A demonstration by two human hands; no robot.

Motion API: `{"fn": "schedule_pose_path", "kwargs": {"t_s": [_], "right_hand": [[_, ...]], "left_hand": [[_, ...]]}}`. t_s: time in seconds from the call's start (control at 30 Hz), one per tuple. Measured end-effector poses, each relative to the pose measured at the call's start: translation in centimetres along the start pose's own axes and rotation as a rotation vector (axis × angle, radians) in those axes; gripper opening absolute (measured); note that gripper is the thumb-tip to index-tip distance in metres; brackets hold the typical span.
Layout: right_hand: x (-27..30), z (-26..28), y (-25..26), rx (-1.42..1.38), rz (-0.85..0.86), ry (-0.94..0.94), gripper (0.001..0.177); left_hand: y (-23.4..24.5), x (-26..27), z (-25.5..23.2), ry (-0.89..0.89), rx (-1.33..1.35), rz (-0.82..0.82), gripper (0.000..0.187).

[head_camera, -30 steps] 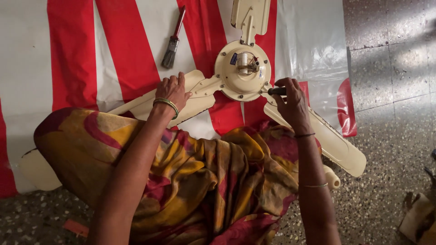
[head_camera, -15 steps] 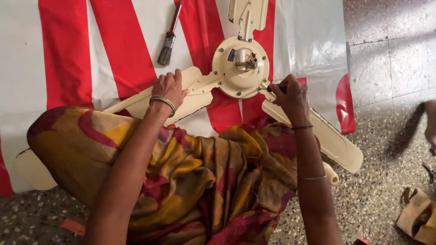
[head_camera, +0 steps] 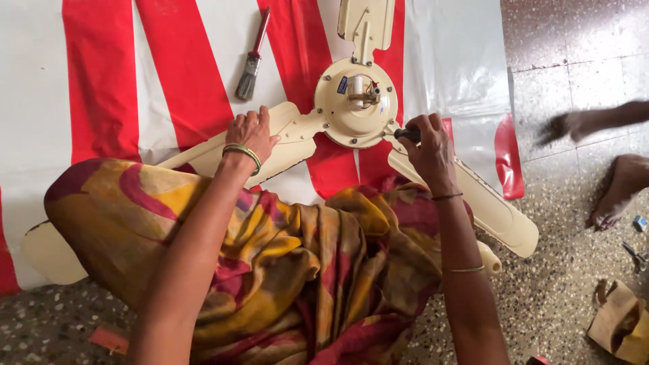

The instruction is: The person attaches a fan blade to the ceiling fan motor housing using a screwdriver. They align the blade, insert screws, and tighten them to secure the blade to the central hub.

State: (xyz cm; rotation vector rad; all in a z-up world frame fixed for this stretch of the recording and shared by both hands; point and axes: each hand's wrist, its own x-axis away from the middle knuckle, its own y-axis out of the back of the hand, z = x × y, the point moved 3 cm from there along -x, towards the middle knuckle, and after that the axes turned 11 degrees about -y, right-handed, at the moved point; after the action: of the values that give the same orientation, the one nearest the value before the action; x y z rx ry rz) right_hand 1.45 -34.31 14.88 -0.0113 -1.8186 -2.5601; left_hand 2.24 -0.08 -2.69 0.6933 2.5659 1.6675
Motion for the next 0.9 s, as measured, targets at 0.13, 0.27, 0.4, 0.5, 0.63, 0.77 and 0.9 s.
{"fn": "schedule_pose_path", "kwargs": {"t_s": [0.13, 0.27, 0.4, 0.5, 0.63, 0.77, 0.9], "right_hand": [[-0.4, -0.4, -0.1, 0.052, -0.084, 0.016, 0.034], [-0.4, -1.2, -0.6, 0.036, -0.002, -0.24, 0.035], [0.4, -1.7, -0.1, 0.04, -0.059, -0.202, 0.033], [0.7, -1.8, 0.8, -0.179, -0.029, -0.067, 0.03], [0.5, -2.1, 1.7, -0.263, -0.042, -0.092, 0.026], [-0.5, -1.5, 2.4, -0.195, -0.1, -0.034, 0.026], [-1.4, -0.4, 1.8, -0.1, -0.109, -0.005, 0.027]], "left_hand": [[0.0, -0.1, -0.1, -0.001, 0.01, 0.002, 0.08], [0.0, 0.0, 0.0, 0.01, 0.014, 0.019, 0.08], [0.1, 0.0, -0.2, 0.007, 0.004, 0.029, 0.081], [0.3, 0.1, -0.3, 0.012, -0.008, 0.039, 0.081], [0.3, 0.2, -0.2, 0.032, 0.012, 0.058, 0.08], [0.5, 0.2, -0.3, 0.038, 0.021, 0.067, 0.079], [0.8, 0.1, -0.3, 0.032, 0.0, 0.089, 0.079]]}}
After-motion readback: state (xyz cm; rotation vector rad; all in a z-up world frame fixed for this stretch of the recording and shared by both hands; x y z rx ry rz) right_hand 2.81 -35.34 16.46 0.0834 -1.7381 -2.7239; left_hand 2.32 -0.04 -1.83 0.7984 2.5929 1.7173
